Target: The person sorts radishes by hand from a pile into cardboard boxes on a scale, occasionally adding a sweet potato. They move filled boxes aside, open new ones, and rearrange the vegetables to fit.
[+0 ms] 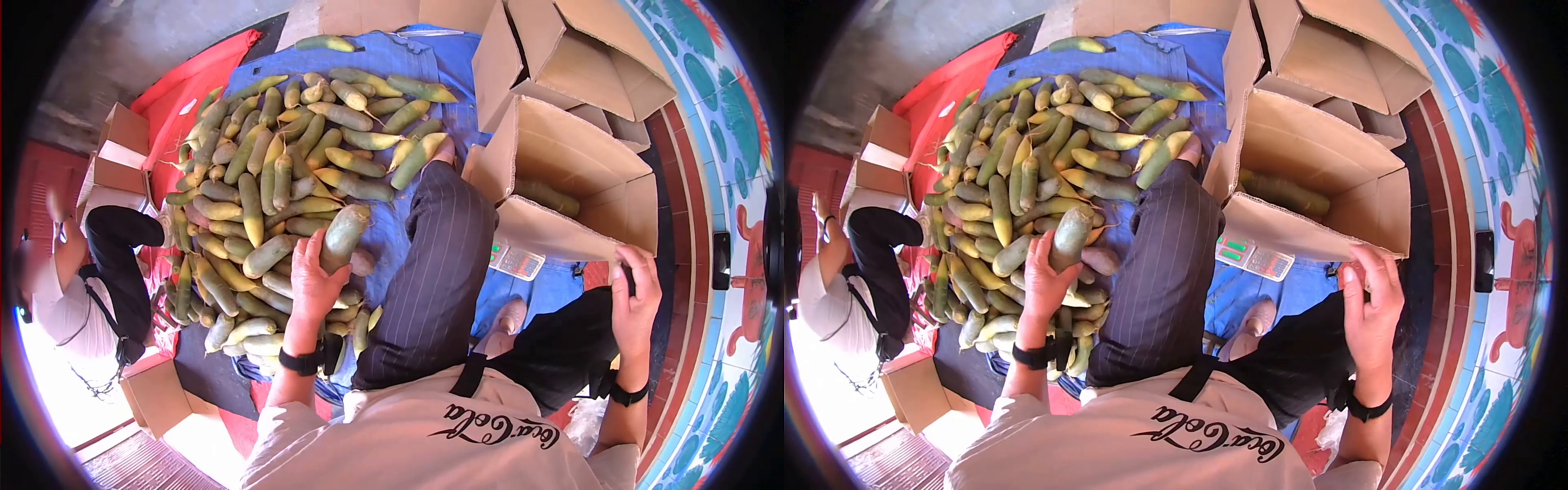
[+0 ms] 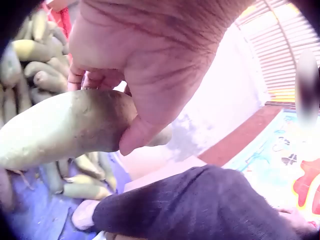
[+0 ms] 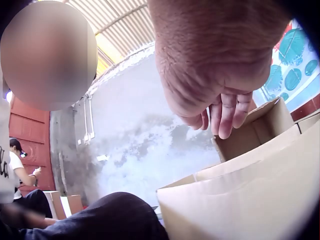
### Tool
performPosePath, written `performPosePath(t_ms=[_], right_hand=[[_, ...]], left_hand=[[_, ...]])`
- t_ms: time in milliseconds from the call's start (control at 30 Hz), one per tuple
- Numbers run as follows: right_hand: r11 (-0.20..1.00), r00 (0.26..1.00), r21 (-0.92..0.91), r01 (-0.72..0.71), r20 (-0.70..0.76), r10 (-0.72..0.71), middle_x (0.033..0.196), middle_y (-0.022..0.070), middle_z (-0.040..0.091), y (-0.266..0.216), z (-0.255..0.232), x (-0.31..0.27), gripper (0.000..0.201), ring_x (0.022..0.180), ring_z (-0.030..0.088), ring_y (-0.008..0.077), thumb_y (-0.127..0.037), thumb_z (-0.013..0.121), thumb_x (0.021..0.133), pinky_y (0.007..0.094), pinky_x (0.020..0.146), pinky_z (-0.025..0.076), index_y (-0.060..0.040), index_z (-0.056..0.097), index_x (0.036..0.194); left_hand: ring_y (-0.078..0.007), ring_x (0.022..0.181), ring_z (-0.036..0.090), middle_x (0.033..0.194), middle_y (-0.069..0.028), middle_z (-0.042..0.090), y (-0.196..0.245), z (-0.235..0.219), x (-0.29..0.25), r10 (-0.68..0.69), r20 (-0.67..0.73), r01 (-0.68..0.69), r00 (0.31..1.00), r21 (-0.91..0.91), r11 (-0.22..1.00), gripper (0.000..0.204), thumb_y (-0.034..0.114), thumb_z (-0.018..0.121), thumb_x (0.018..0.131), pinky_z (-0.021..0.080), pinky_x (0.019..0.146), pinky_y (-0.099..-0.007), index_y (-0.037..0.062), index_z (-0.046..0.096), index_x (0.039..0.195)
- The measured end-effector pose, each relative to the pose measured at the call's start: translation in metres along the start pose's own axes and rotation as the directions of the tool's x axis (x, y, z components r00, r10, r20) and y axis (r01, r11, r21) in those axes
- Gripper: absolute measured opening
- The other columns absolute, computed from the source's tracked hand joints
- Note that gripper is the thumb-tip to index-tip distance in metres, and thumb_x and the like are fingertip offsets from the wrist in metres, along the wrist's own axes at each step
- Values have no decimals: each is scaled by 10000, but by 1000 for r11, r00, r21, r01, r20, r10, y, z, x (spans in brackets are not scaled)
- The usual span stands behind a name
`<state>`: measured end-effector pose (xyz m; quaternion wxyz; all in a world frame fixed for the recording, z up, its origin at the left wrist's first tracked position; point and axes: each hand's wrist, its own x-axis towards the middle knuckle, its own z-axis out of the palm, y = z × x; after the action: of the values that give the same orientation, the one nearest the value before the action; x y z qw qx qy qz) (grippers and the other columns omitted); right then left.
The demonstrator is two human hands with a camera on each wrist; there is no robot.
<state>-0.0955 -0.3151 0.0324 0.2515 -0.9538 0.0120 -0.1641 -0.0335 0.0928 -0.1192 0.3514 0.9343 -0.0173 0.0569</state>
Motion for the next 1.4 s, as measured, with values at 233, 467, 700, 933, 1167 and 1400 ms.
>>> performPosePath(t_ms=[233,467,700,933,1167,1400], right_hand=[[969,970,144,199,113,-216,1060,154,601,-50,0,-18,377,936,605,324,-58,685,741,382,820,487,-27,591,1105],[902,902,383,198,288,-321,1063,164,591,-76,13,-32,590,908,621,322,-175,778,687,374,766,523,-33,537,1206],[886,904,458,66,350,-248,1045,160,596,-72,19,-47,558,892,624,310,-133,752,730,351,781,513,-31,508,1222],[779,954,604,-167,298,-26,1039,102,593,-57,12,-49,508,926,590,178,-118,708,752,294,830,459,-6,522,1211],[642,941,735,-219,-16,339,988,78,595,-31,-15,-22,562,775,567,126,-355,638,860,245,676,424,19,475,1247],[796,857,477,-372,-152,492,1011,72,599,64,-25,12,429,756,548,110,-246,616,874,235,685,440,-7,525,1218]], left_hand=[[-327,926,527,980,-134,531,117,-50,0,398,120,-403,909,13,915,627,21,743,545,444,824,-413,73,586,1150],[-283,911,525,980,-80,533,166,-35,-19,629,231,-601,742,-188,777,648,29,716,530,423,794,-408,118,610,1163],[-275,928,521,996,-76,529,178,-22,-27,737,214,-704,641,-219,676,640,65,723,552,417,803,-400,127,612,1179],[-278,1013,541,1114,-92,556,179,-27,-22,711,83,-688,699,-192,699,645,72,760,577,410,912,-451,89,577,1195],[-354,1021,540,1092,-170,580,117,-28,-2,381,-80,-385,921,-33,922,548,39,732,654,428,900,-418,30,553,1172],[-345,948,546,968,-132,600,-15,11,-15,176,56,-185,983,272,944,317,116,701,693,438,825,-445,36,603,983]])
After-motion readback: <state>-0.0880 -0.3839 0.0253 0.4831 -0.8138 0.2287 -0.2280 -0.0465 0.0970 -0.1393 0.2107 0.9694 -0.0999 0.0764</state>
